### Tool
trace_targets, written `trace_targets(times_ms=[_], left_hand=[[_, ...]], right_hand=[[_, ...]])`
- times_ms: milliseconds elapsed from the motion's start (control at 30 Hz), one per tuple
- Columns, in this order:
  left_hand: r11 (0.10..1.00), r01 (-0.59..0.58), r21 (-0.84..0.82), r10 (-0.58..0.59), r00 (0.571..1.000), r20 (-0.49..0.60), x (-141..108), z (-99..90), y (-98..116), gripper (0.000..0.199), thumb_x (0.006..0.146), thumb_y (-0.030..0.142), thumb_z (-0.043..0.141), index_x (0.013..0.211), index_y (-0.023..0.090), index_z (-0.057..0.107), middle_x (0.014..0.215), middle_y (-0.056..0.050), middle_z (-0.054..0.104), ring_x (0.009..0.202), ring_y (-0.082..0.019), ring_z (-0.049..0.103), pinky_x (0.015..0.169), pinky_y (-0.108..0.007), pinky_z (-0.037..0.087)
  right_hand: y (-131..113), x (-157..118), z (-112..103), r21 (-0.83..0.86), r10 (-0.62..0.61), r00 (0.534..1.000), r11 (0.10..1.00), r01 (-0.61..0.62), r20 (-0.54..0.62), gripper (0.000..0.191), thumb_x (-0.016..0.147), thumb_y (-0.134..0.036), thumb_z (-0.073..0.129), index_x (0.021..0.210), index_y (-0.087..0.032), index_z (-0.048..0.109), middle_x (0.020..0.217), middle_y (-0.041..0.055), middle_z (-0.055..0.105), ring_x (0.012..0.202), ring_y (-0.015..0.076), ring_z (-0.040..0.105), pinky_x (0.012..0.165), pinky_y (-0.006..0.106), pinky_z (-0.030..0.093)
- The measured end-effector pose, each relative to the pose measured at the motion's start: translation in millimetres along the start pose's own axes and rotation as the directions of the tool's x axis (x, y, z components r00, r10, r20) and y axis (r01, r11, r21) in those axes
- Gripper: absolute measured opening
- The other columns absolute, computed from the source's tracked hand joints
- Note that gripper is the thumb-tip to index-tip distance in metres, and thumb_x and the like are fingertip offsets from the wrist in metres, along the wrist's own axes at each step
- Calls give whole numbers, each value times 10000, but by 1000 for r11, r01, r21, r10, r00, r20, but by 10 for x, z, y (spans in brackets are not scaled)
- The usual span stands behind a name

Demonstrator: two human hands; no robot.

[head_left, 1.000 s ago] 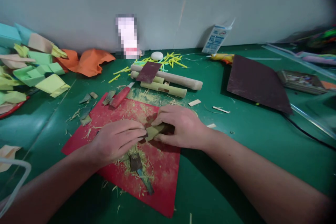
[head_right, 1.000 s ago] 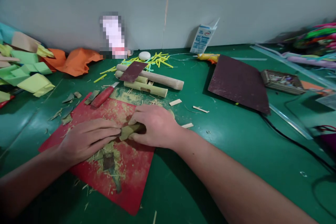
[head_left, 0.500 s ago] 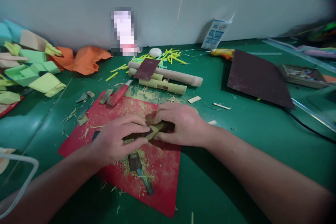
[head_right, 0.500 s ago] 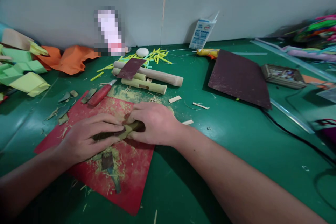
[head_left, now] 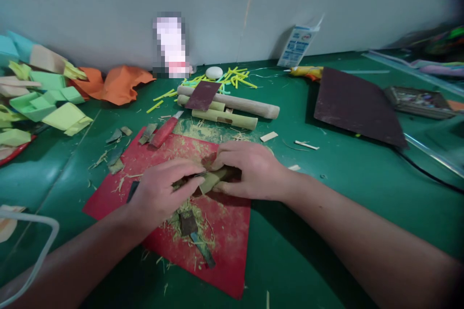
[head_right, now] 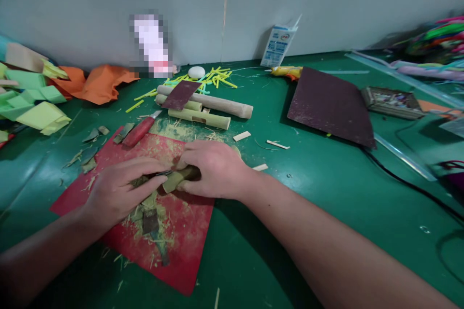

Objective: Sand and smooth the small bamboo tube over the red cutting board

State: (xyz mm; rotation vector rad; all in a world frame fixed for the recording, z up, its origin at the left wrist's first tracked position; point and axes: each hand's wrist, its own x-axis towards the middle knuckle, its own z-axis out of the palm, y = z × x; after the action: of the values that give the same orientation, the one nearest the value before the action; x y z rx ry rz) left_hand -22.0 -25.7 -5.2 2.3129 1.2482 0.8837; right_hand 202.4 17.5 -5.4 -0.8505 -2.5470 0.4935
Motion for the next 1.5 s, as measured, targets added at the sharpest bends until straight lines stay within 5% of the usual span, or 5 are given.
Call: trace_targets(times_ms=[133,300,500,1500], left_hand=[[995,58,-81,-58,998,1,8,15,16,75,845,191,680,890,204,738,942,-32,754,859,-166,726,783,-260,605],[987,-157,-21,157,988,-7,13,-19,2,94,867,152,642,898,186,724,931,-44,748,853,-156,722,805,-257,599],[920,-391,32,389,919,56,47,-63,-65,133,922,168,593,975,175,715,938,-65,743,851,-161,706,772,-273,599],[904,-427,-20,428,903,31,63,5,-56,110,931,146,567,968,154,670,922,-81,710,846,-180,653,771,-335,565]], right_hand=[[3,2,-2,19,20,1000,1000,-20,13,198,778,-349,692,901,-194,693,873,14,656,802,153,593,647,259,358],[7,-4,2,22,5,1000,1000,-5,3,222,802,-374,678,922,-188,697,871,20,659,808,155,600,658,259,373],[-4,-11,2,22,-1,1000,1000,1,-14,187,796,-355,683,894,-196,685,859,16,651,800,156,589,652,256,373],[10,0,-6,110,91,996,990,-91,2,188,752,-363,734,807,-202,655,835,9,658,770,147,584,626,251,353]])
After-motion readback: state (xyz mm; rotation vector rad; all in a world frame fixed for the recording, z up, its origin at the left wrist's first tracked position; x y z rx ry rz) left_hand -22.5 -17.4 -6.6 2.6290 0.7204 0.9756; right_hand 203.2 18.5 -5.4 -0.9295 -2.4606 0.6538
